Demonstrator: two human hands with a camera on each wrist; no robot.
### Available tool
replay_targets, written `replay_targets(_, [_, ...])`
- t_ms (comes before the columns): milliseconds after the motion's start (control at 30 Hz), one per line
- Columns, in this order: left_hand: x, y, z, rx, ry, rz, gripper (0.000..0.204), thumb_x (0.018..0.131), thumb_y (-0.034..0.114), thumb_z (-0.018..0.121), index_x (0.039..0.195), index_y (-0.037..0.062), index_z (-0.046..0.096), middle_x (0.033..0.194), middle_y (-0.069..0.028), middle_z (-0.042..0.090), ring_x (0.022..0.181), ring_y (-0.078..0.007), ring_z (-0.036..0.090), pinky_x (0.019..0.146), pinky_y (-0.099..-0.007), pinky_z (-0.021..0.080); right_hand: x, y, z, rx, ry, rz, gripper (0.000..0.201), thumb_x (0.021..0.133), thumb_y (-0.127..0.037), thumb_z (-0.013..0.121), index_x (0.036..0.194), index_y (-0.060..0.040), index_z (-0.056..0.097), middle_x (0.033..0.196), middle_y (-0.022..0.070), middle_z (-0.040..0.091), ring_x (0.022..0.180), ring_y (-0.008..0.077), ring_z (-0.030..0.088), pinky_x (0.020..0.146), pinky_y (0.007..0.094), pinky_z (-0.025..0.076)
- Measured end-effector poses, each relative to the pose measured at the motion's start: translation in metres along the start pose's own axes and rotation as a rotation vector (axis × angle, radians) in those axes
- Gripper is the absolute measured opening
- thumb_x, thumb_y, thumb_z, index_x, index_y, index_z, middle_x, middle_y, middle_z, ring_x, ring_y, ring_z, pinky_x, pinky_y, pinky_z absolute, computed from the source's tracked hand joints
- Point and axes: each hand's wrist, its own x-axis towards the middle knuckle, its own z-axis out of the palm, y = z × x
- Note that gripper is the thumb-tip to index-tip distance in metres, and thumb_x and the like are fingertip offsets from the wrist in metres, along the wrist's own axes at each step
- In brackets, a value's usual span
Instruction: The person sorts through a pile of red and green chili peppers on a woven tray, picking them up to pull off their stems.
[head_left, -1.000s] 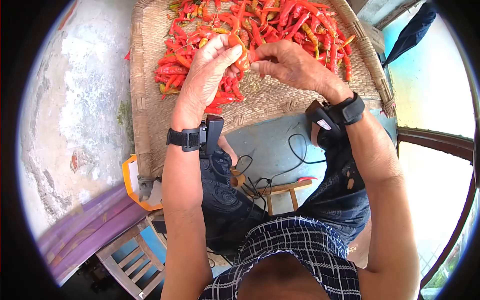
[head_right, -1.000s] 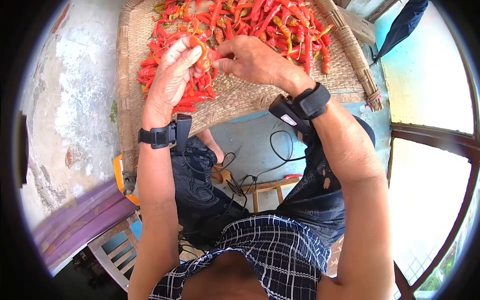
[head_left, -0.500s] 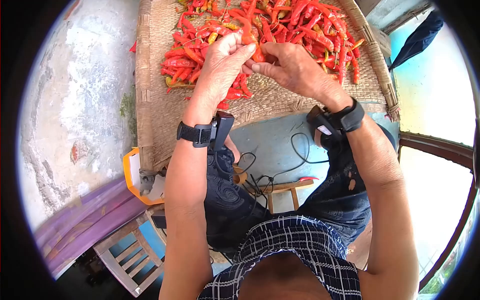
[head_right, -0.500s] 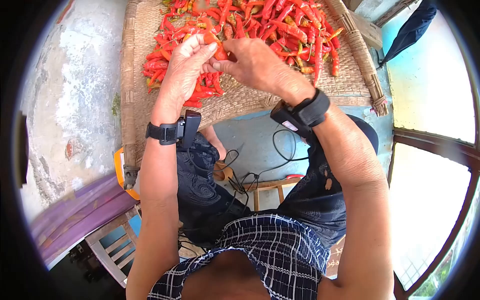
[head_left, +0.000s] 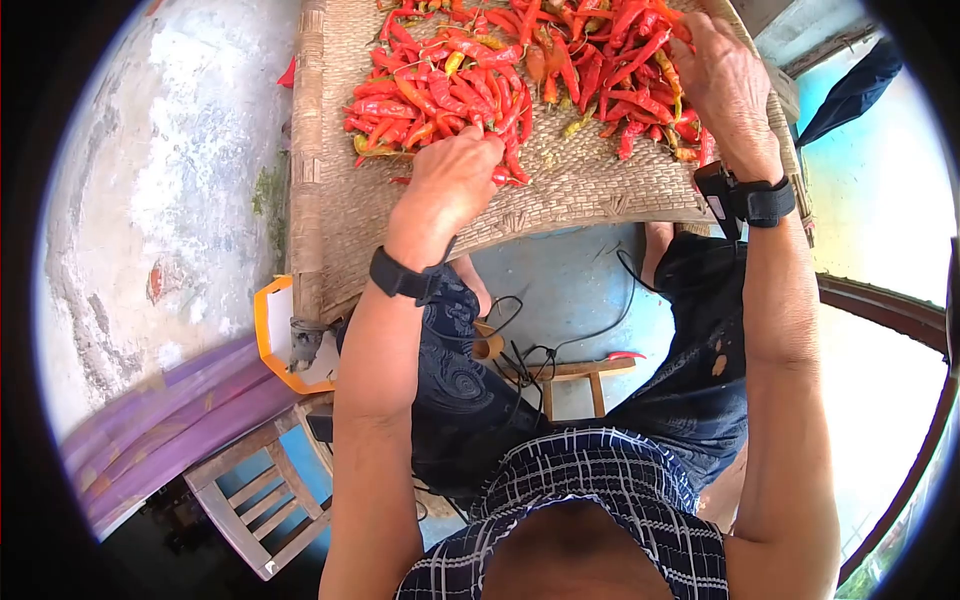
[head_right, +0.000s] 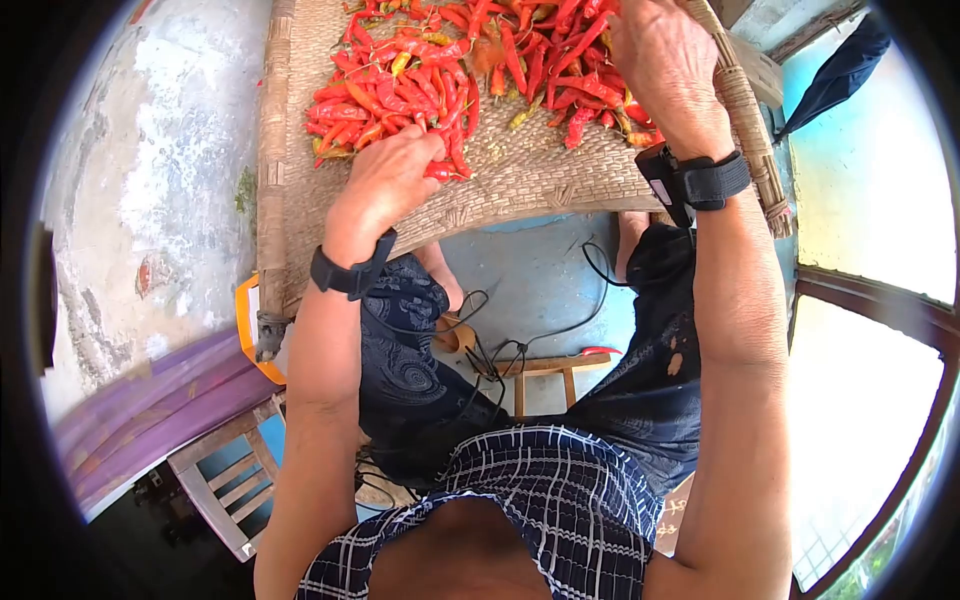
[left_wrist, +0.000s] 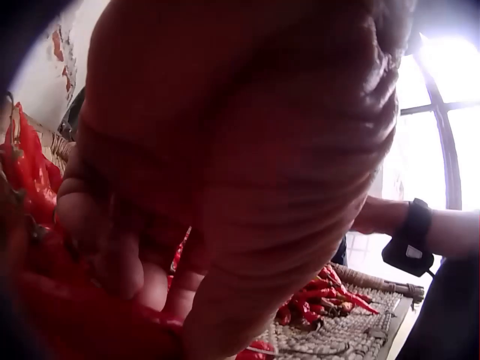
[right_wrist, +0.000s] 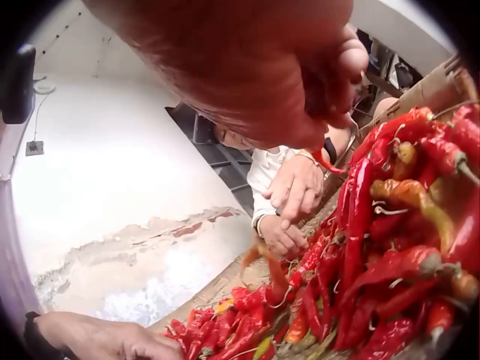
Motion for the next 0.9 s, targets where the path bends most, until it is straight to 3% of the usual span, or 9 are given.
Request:
replay_targets(67, [0.002, 0.005, 0.003, 0.137, -0.022, -0.010, 0.018, 0.072, 0.012, 0.069, 0.087, 0.0069, 0.060, 0.092, -0.0146, 0.058, 0.083, -0.0331, 0.061, 0.068, -0.0418, 0.047, 0.005, -0.018, -0.020, -0.057, 0.033, -0.036, 0.034, 0.076, -0.004, 0.059, 0.109, -0.0011, 0.053, 0.093, 0.0173, 0.053, 0.082, 0.0346, 0.054, 0.069, 0.0425, 0.045])
replay_targets(200, [0.006, -0.002, -0.005, -0.052, 0.050, 0.057, 0.018, 0.075, 0.013, 0.067, 0.091, 0.0059, 0.061, 0.081, -0.0113, 0.059, 0.077, -0.0284, 0.061, 0.067, -0.0385, 0.049, -0.001, -0.023, 0.008, 0.109, 0.065, -0.206, 0.022, 0.085, -0.021, 0.061, 0.103, -0.0089, 0.061, 0.089, 0.0147, 0.065, 0.080, 0.0339, 0.063, 0.070, 0.0411, 0.051])
replay_targets(233, [0.007, -0.002, -0.011, -0.051, 0.049, 0.059, 0.018, 0.075, 0.013, 0.067, 0.091, 0.0059, 0.061, 0.081, -0.0113, 0.059, 0.077, -0.0284, 0.061, 0.067, -0.0385, 0.049, -0.007, -0.028, 0.018, 0.306, -0.063, -0.111, 0.019, 0.084, -0.018, 0.062, 0.100, -0.0071, 0.062, 0.087, 0.0137, 0.065, 0.080, 0.0326, 0.063, 0.070, 0.0392, 0.051])
replay_targets(300, [0.008, 0.000, -0.023, -0.468, 0.131, -0.092, 0.016, 0.082, 0.017, 0.065, 0.093, 0.0057, 0.061, 0.077, -0.0029, 0.059, 0.070, -0.0147, 0.058, 0.064, -0.0301, 0.048, -0.010, -0.050, 0.019, 0.519, -0.207, -0.052, 0.015, 0.081, -0.018, 0.065, 0.088, -0.0045, 0.063, 0.077, 0.0168, 0.064, 0.073, 0.0331, 0.064, 0.064, 0.0401, 0.051])
replay_targets(400, [0.013, 0.002, -0.030, -0.870, 0.226, -0.223, 0.018, 0.088, 0.021, 0.063, 0.096, 0.0058, 0.060, 0.081, 0.0028, 0.058, 0.068, -0.0060, 0.052, 0.064, -0.0236, 0.046, -0.018, -0.077, 0.028, 0.800, -0.369, -0.006, 0.020, 0.082, -0.020, 0.066, 0.087, -0.0015, 0.062, 0.074, 0.0185, 0.062, 0.070, 0.0330, 0.063, 0.064, 0.0393, 0.051])
replay_targets(633, [0.016, 0.007, -0.028, -1.275, 0.279, -0.162, 0.023, 0.088, 0.022, 0.063, 0.100, 0.0030, 0.058, 0.082, 0.0002, 0.059, 0.070, -0.0064, 0.056, 0.062, -0.0214, 0.048, -0.019, -0.108, 0.033, 0.883, -0.561, -0.028, 0.030, 0.082, -0.026, 0.069, 0.085, 0.0023, 0.061, 0.067, 0.0196, 0.059, 0.063, 0.0330, 0.060, 0.058, 0.0403, 0.047])
replay_targets(767, [0.010, -0.001, -0.034, -1.266, 0.268, -0.241, 0.023, 0.085, 0.018, 0.065, 0.101, 0.0040, 0.059, 0.082, -0.0027, 0.061, 0.070, -0.0113, 0.059, 0.062, -0.0251, 0.049, -0.009, -0.094, 0.039, 0.841, -0.470, 0.033, 0.029, 0.082, -0.026, 0.069, 0.081, 0.0013, 0.062, 0.063, 0.0187, 0.058, 0.059, 0.0312, 0.060, 0.055, 0.0393, 0.047])
replay_targets(833, [0.007, -0.007, -0.026, -0.492, 0.231, -0.076, 0.024, 0.083, 0.014, 0.066, 0.103, 0.0051, 0.057, 0.081, -0.0044, 0.061, 0.075, -0.0122, 0.059, 0.064, -0.0286, 0.048, 0.003, -0.080, 0.024, 0.678, -0.377, 0.116, 0.029, 0.082, -0.027, 0.068, 0.080, 0.0007, 0.062, 0.063, 0.0181, 0.059, 0.058, 0.0307, 0.060, 0.055, 0.0390, 0.048])
replay_targets(900, [0.003, -0.006, -0.016, -0.362, 0.263, -0.032, 0.027, 0.080, 0.013, 0.068, 0.103, 0.0051, 0.056, 0.081, -0.0083, 0.061, 0.076, -0.0183, 0.061, 0.065, -0.0320, 0.048, 0.009, -0.051, 0.022, 0.429, -0.238, 0.061, 0.033, 0.086, -0.033, 0.064, 0.091, -0.0004, 0.064, 0.063, 0.0155, 0.058, 0.058, 0.0246, 0.058, 0.057, 0.0381, 0.046])
